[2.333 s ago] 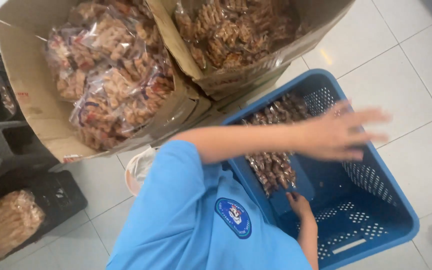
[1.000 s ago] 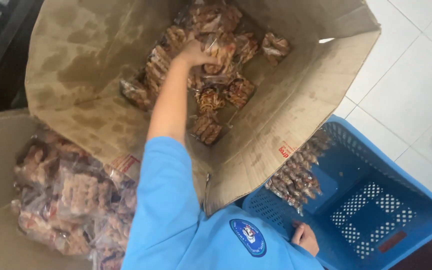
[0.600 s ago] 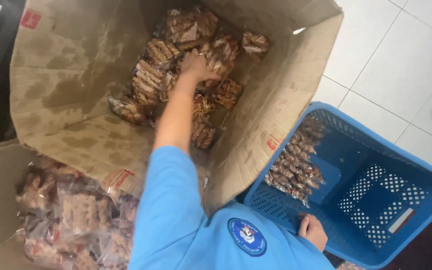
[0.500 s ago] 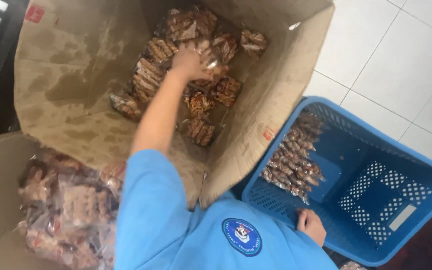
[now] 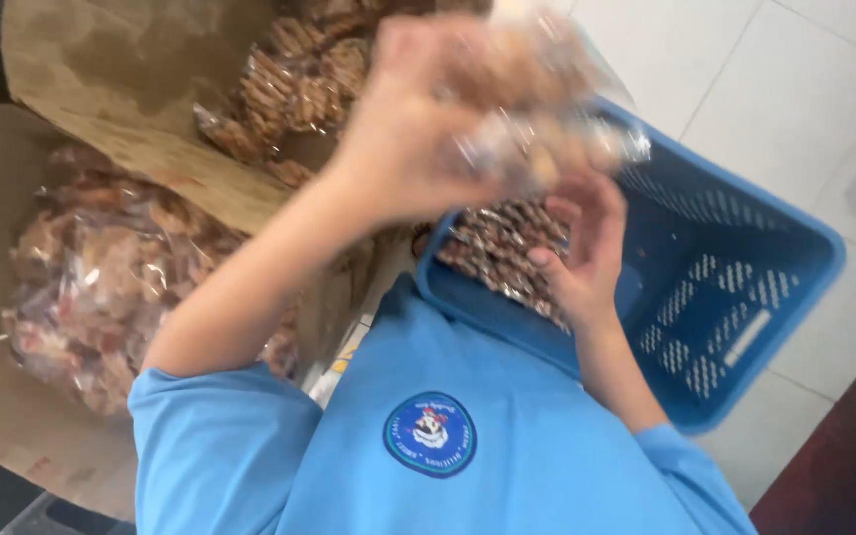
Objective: The person repeatedly picks sealed snack bags from a cardboard box and places them into a blue plastic basket. They handle the bags one or two at a time, arranging them in the basket as it fills.
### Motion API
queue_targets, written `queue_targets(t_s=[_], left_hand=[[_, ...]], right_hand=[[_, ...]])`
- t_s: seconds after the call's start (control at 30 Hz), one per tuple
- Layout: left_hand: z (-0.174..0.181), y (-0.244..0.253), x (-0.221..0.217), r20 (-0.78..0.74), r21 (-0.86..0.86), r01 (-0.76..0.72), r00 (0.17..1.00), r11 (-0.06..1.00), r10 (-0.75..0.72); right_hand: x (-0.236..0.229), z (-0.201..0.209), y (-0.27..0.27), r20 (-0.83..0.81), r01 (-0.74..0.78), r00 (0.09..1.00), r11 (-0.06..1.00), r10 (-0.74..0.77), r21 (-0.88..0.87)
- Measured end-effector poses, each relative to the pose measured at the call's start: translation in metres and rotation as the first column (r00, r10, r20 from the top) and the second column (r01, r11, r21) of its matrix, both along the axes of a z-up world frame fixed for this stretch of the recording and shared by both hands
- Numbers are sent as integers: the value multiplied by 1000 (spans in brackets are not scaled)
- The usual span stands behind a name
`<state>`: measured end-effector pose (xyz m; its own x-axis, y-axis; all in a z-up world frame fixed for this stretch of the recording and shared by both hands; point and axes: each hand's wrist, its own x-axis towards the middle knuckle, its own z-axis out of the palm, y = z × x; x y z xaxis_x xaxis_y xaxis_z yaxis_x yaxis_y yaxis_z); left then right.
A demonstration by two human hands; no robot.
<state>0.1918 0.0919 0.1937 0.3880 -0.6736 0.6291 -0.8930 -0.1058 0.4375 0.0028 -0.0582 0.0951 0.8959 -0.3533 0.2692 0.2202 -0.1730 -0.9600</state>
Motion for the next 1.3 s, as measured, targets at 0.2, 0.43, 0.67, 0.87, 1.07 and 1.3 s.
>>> queue_targets(t_s=[0.2,0.43,0.67,0.87,1.07,1.3], left_hand=[[-27,-35,-109,-250,140,226,950,964,-186],[-74,-37,-167,-806,193,287,592,938,-15],[-105,-48,-205,-776,-53,210,607,976,-172],[-141,-56,-209,-944,55,91,330,994,22],[-133,-66,-203,-962,79,187,270,979,26],[-119,-56,-197,-984,-80,275,131,958,-120]], right_hand=[[-73,12,-43,-54,114,993,985,-108,127],[-188,-42,-103,-535,583,740,786,-408,206],[-203,24,-98,-149,344,935,731,-320,589],[-196,-43,-92,-154,126,988,481,19,867],[-161,-26,-56,-33,19,999,582,15,813],[-172,-53,-55,-19,60,997,562,-79,825]])
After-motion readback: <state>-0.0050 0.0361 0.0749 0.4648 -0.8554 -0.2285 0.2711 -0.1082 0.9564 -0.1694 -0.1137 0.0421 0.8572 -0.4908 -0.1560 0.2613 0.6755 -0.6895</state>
